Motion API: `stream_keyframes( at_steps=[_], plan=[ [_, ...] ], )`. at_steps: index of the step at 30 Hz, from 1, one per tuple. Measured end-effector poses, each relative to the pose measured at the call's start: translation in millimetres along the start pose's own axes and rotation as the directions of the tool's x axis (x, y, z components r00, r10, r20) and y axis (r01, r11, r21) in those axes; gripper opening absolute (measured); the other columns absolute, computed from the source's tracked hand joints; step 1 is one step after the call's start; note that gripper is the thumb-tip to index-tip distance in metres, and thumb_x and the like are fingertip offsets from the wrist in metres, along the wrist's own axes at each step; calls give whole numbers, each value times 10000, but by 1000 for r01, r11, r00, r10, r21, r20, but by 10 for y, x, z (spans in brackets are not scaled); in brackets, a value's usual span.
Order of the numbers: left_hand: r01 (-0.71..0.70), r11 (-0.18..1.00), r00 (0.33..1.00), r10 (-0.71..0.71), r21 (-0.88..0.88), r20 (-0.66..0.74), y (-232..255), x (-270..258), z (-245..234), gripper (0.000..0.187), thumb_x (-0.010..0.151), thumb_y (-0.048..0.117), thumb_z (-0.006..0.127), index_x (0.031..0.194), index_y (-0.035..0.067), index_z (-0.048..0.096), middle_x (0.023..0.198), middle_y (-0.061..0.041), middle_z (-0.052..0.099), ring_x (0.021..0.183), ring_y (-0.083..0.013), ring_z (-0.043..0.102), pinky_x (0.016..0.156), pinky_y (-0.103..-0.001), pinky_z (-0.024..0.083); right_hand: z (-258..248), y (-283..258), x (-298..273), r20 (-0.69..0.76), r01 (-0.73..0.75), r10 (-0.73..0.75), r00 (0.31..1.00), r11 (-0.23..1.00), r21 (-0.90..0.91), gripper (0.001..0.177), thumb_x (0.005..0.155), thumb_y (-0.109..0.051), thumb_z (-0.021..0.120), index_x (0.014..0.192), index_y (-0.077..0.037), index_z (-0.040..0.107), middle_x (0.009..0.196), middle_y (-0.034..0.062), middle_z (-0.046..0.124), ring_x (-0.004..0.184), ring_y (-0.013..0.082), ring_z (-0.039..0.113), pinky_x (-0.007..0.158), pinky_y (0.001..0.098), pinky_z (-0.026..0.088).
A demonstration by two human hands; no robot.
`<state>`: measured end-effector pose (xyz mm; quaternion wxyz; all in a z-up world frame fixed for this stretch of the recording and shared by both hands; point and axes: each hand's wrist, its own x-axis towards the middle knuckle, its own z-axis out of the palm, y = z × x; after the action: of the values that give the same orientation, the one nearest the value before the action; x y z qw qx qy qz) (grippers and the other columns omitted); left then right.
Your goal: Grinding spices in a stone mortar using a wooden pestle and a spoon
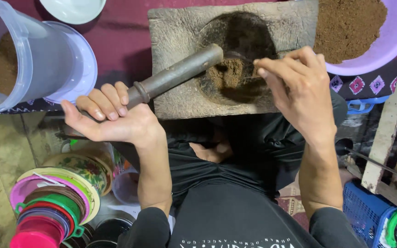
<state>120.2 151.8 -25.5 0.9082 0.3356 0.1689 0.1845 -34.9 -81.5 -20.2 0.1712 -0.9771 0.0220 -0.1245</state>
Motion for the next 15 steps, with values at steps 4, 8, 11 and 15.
stream_keyframes(
  at_steps=[4, 8, 11, 15],
  plan=[
    [-7, 995, 998, 1, -100, -57, -56, -112, -29, 446, 886, 309, 531, 497, 188, 350, 409, 63, 226, 353, -85, 220, 405, -235, 245, 196, 69, 175, -42, 12, -10, 999, 999, 30, 142, 1134, -124, 720, 1227, -39, 785, 1024, 47, 777, 940, 259, 510, 849, 403, 361],
    [-89, 995, 991, 84, -46, -100, -85, -192, -43, 446, 903, 340, 528, 523, 190, 347, 414, 70, 218, 351, -81, 240, 401, -243, 219, 155, 172, 148, 198, 59, -78, 977, 993, 100, 197, 1069, -177, 702, 1224, -70, 759, 983, 41, 720, 945, 266, 509, 761, 407, 387],
    [-83, 995, 991, 76, -55, -114, -124, -174, -76, 465, 912, 370, 518, 528, 179, 339, 417, 59, 219, 344, -92, 247, 388, -245, 237, 103, 263, 97, 128, 38, -38, 991, 999, -2, 199, 1103, -174, 725, 1262, -71, 786, 1004, 50, 739, 960, 250, 499, 778, 399, 379],
    [-89, 994, 989, 80, -69, -122, -139, -159, -95, 469, 911, 395, 513, 540, 176, 327, 419, 55, 209, 343, -101, 236, 387, -252, 237, 244, 233, 172, 99, 3, -11, 995, 997, 82, 146, 1100, -101, 718, 1185, -11, 797, 894, 114, 696, 859, 257, 510, 742, 418, 366]
  ],
)
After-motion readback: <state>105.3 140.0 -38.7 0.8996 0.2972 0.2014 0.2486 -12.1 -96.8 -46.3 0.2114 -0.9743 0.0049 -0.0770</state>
